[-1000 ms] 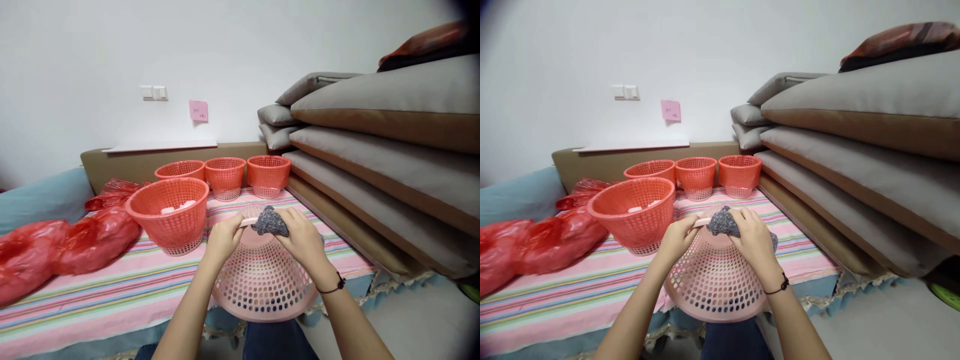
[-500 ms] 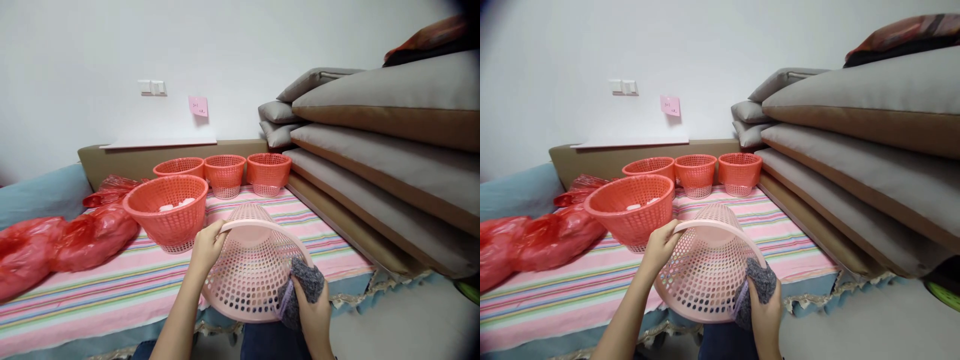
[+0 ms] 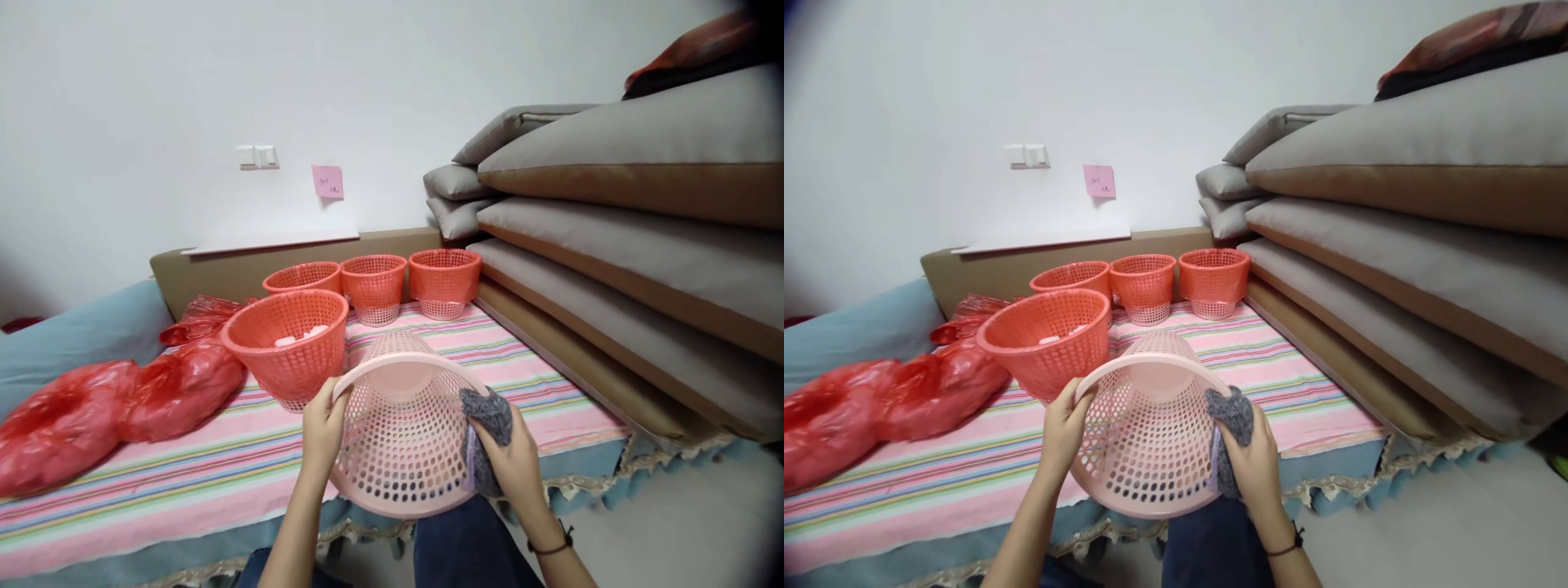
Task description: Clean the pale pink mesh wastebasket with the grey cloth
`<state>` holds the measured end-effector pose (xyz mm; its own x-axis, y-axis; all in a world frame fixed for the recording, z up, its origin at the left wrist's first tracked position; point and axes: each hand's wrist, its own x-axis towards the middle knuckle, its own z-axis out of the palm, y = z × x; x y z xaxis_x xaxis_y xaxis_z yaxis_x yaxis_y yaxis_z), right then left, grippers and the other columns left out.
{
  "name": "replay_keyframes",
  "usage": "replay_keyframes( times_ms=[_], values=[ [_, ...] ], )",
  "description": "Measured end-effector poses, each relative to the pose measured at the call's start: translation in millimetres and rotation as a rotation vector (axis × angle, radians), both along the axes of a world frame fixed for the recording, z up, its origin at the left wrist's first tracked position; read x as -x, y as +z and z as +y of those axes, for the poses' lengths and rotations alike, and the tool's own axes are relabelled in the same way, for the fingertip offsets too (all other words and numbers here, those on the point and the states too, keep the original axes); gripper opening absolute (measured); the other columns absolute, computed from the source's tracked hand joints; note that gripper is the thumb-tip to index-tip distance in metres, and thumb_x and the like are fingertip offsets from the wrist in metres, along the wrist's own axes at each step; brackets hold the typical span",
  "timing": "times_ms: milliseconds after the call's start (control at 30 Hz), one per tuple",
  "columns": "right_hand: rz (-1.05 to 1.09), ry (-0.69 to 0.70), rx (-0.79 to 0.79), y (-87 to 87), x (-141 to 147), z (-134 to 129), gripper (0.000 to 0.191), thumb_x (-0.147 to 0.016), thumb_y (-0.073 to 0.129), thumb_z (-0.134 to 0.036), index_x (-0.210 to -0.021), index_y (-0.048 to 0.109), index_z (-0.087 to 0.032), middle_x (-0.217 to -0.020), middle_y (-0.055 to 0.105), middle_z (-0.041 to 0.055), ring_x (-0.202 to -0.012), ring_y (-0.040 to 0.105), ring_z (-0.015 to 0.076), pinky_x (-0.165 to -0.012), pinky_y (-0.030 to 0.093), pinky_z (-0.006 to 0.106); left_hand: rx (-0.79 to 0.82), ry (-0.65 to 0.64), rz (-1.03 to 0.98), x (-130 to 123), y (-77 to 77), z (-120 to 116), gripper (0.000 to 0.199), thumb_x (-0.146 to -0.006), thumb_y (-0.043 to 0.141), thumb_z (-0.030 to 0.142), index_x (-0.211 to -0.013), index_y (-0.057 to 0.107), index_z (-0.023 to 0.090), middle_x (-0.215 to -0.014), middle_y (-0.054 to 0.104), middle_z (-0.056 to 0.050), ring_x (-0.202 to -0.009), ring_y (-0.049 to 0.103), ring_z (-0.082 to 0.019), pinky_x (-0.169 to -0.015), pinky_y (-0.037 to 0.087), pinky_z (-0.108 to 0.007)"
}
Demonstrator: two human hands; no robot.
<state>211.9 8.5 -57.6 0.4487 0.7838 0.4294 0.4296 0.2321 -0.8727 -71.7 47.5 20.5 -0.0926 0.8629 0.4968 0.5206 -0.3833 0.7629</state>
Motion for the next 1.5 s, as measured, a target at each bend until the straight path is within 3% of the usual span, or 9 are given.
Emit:
replay_keyframes(
  times_ms=[167, 267, 367, 500, 633, 867, 1267, 1400, 1500],
  values=[
    [-0.408, 0.129, -0.17, 66.3, -14.6, 30.5, 0.036, -0.085, 0.056, -0.028, -0.12, 0.056, -0.02, -0.11, 0.061, 0.0101, -0.106, 0.057, 0.0272, -0.09, 0.047, 0.04, 0.067, 0.103, -0.218, -1.3, -44.1, -18.2, 0.027, -0.088, 0.049, 0.038, -0.104, 0.062, 0.02, -0.104, 0.071, -0.006, -0.1, 0.065, -0.021, -0.086, 0.049, -0.031],
    [-0.598, 0.231, -0.171, 100.7, -15.5, 47.5, 0.037, -0.084, 0.055, -0.018, -0.12, 0.057, -0.021, -0.108, 0.06, 0.0089, -0.104, 0.056, 0.0267, -0.088, 0.047, 0.038, 0.144, 0.171, -0.122, -0.8, -49.4, -23.0, 0.027, -0.085, 0.052, 0.042, -0.098, 0.062, 0.02, -0.093, 0.073, -0.006, -0.092, 0.068, -0.025, -0.079, 0.052, -0.035],
    [-0.692, 0.272, -0.154, 121.0, -5.2, 55.9, 0.036, -0.083, 0.055, -0.014, -0.118, 0.059, -0.022, -0.103, 0.06, 0.0075, -0.099, 0.056, 0.0257, -0.083, 0.047, 0.037, 0.141, 0.152, 0.046, 1.0, -25.7, -14.9, 0.027, -0.084, 0.054, 0.041, -0.097, 0.063, 0.02, -0.089, 0.073, -0.006, -0.088, 0.068, -0.026, -0.079, 0.052, -0.038],
    [-0.76, 0.298, -0.133, 129.0, 12.9, 50.7, 0.041, -0.082, 0.055, -0.009, -0.12, 0.059, -0.024, -0.101, 0.059, 0.0065, -0.097, 0.055, 0.0245, -0.082, 0.047, 0.035, -0.077, -0.007, 0.219, -8.3, 25.4, 8.6, 0.035, -0.084, 0.053, 0.033, -0.114, 0.063, 0.018, -0.119, 0.07, -0.01, -0.112, 0.063, -0.026, -0.099, 0.045, -0.038],
    [-0.765, 0.25, -0.121, 121.0, 13.3, 42.1, 0.046, -0.08, 0.055, -0.008, -0.123, 0.057, -0.025, -0.1, 0.057, 0.007, -0.096, 0.055, 0.0256, -0.079, 0.047, 0.035, -0.01, -0.171, 0.365, -27.4, 55.1, 22.6, 0.029, -0.087, 0.05, 0.028, -0.108, 0.068, 0.023, -0.107, 0.075, -0.005, -0.1, 0.068, -0.022, -0.086, 0.048, -0.03],
    [-0.589, 0.171, -0.161, 85.8, -7.3, 38.7, 0.046, -0.082, 0.055, -0.015, -0.127, 0.052, -0.024, -0.108, 0.059, 0.0093, -0.103, 0.056, 0.0284, -0.086, 0.048, 0.041, 0.02, -0.102, 0.406, -38.6, 54.6, 17.2, 0.023, -0.088, 0.048, 0.031, -0.092, 0.07, 0.024, -0.088, 0.076, -0.002, -0.083, 0.07, -0.021, -0.068, 0.044, -0.025],
    [0.263, -0.118, 0.106, -40.0, 18.3, -11.8, 0.056, -0.072, 0.068, -0.055, -0.114, 0.056, -0.02, -0.107, 0.069, 0.014, -0.101, 0.064, 0.0326, -0.086, 0.05, 0.047, 0.014, -0.134, 0.249, -15.5, 36.5, 10.2, 0.031, -0.087, 0.047, 0.026, -0.108, 0.069, 0.024, -0.112, 0.074, -0.003, -0.102, 0.067, -0.02, -0.087, 0.046, -0.026],
    [0.284, -0.076, 0.091, -42.6, 20.0, -11.6, 0.054, -0.074, 0.067, -0.055, -0.114, 0.055, -0.02, -0.109, 0.069, 0.0138, -0.103, 0.064, 0.0314, -0.089, 0.05, 0.046, 0.011, -0.113, 0.257, -17.2, 40.1, 9.7, 0.027, -0.088, 0.047, 0.027, -0.104, 0.069, 0.024, -0.103, 0.075, -0.002, -0.094, 0.067, -0.019, -0.082, 0.046, -0.025],
    [0.197, -0.02, 0.033, -25.5, 6.2, 1.2, 0.05, -0.077, 0.065, -0.052, -0.114, 0.056, -0.019, -0.111, 0.067, 0.0132, -0.104, 0.063, 0.0299, -0.09, 0.05, 0.044, 0.012, -0.071, 0.234, -15.0, 36.0, 8.0, 0.023, -0.089, 0.046, 0.031, -0.093, 0.067, 0.022, -0.086, 0.072, 0.0, -0.081, 0.065, -0.018, -0.074, 0.044, -0.024]
  ],
)
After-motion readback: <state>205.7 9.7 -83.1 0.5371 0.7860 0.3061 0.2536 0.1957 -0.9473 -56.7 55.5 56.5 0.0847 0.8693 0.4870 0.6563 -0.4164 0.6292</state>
